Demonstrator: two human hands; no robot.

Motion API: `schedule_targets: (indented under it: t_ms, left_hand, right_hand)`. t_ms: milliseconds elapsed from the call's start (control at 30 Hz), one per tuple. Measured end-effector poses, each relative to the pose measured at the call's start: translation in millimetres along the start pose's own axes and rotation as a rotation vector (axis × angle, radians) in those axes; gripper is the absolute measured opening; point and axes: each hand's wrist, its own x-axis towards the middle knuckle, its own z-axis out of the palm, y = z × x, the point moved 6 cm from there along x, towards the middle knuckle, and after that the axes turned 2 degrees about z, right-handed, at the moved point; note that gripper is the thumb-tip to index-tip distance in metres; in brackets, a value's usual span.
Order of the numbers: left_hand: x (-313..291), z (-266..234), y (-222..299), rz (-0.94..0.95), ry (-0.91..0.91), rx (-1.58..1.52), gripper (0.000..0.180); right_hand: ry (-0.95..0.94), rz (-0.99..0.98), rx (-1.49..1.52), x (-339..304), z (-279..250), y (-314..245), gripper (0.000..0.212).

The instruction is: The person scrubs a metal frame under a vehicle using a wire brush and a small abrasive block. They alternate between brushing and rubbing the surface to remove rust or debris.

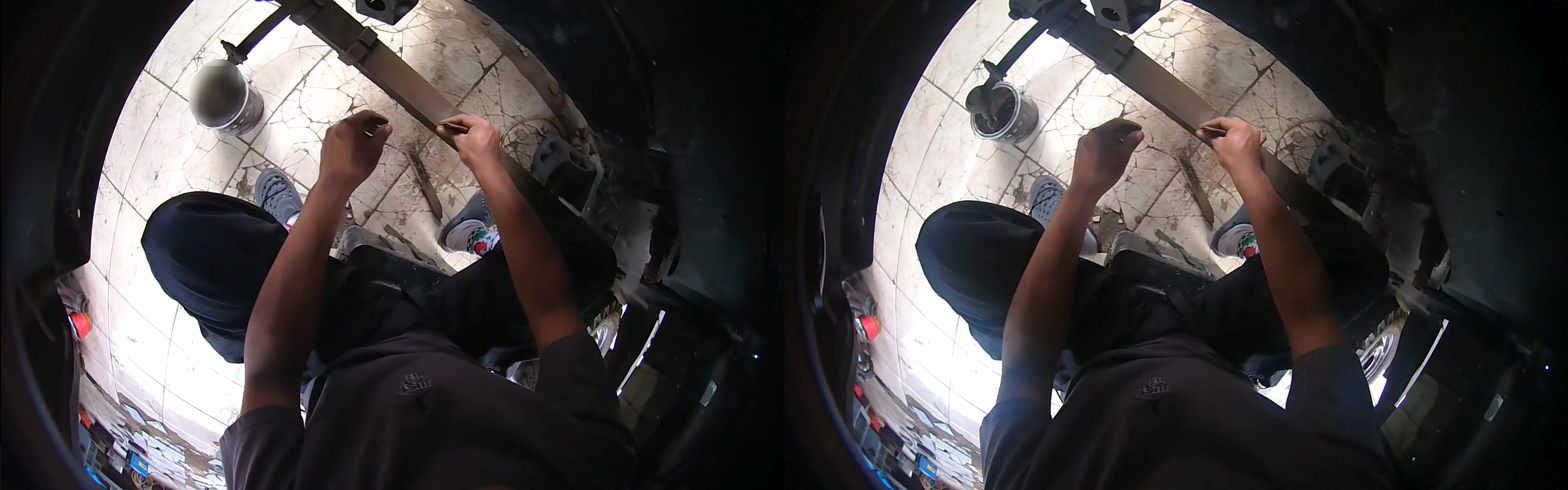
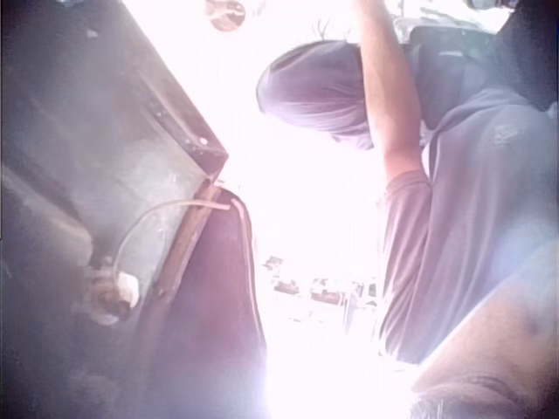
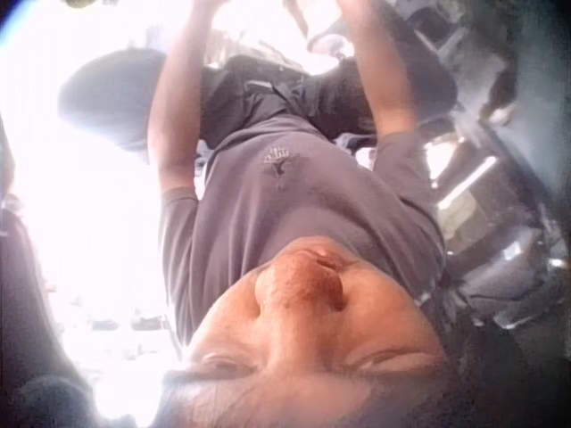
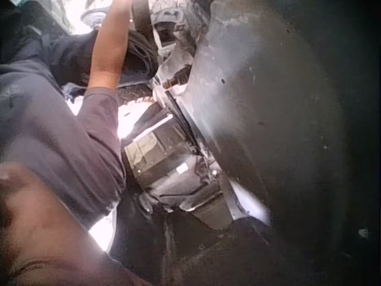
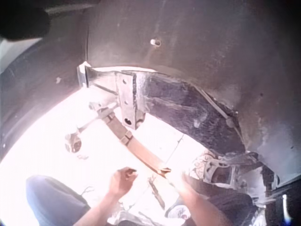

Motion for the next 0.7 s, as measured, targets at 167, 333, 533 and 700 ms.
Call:
schedule_targets:
  t_ms: [167,333,533,700]
  left_hand:
    - [4,-7,-4,-0.001,0.004,0.037,0.031]
    - [7,4,3,0.035,0.025,0.005,0.025]
    - [20,16,11,0.045,0.016,0.011,0.028]
    - [17,27,12,0.068,-0.059,0.050,0.032]
  right_hand:
    - [0.101,-0.077,-0.016,26,15,-47,0.016]
    - [0.139,-0.142,-0.086,35,19,-84,0.016]
    - [0.083,0.111,-0.120,-12,-12,-2,0.015]
    - [0.237,0.026,0.209,-79,-5,27,0.018]
